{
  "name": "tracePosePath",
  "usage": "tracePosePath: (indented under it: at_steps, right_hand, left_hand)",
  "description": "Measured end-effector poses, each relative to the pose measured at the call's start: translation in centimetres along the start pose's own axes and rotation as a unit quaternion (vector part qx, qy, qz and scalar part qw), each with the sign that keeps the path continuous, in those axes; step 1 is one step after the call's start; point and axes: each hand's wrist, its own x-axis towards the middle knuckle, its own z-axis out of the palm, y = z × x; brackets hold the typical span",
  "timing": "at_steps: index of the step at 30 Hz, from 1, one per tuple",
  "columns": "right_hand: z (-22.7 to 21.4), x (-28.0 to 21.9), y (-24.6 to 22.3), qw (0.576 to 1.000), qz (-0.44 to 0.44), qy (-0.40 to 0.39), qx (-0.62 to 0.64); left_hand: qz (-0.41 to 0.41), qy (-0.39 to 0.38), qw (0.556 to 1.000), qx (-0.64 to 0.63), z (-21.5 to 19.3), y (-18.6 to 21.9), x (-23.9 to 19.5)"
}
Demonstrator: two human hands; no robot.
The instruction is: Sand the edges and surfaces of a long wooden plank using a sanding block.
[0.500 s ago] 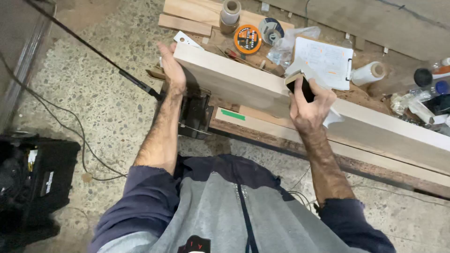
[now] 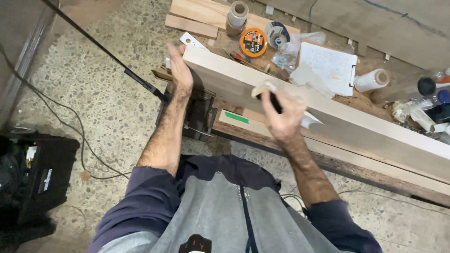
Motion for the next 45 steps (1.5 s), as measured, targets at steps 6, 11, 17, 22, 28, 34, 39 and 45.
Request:
tracePosePath:
  at_steps: [6, 11, 17, 22, 28, 34, 39, 45]
  right_hand:
    - [1.7, 1.4, 0.8, 1.0, 0.003, -0.001, -0.027]
    - [4.4, 6.2, -5.0, 0.991, -0.102, 0.051, -0.075]
    - [0.1, 0.9, 0.1, 0.998, -0.007, 0.01, -0.068]
    - [1.8, 2.6, 0.6, 0.974, -0.071, 0.093, -0.193]
    - [5.6, 6.3, -5.2, 0.98, -0.17, 0.05, -0.087]
    - [3.3, -1.8, -2.4, 0.977, 0.204, -0.004, 0.057]
    - [3.1, -4.9, 0.3, 0.895, 0.354, 0.258, -0.087]
    - [13.5, 2.1, -10.1, 0.91, 0.333, 0.225, -0.099]
  left_hand:
    - [0.01, 0.029, 0.999, 0.028, 0.0, -3.5, 1.4]
    - [0.018, -0.031, 0.999, -0.016, 0.0, -1.3, 0.1]
    - [0.017, 0.019, 0.999, 0.038, 0.4, -2.7, 0.2]
    - [0.055, 0.049, 0.997, 0.031, 0.7, -1.7, 0.4]
    - [0.03, -0.029, 0.999, 0.004, 0.5, 1.5, -0.9]
    - [0.023, -0.022, 0.998, 0.045, 0.2, 0.3, -0.6]
    - [0.012, -0.127, 0.992, 0.011, -1.9, -2.0, -1.0]
    - [0.058, -0.276, 0.952, 0.115, -4.1, 1.9, -1.7]
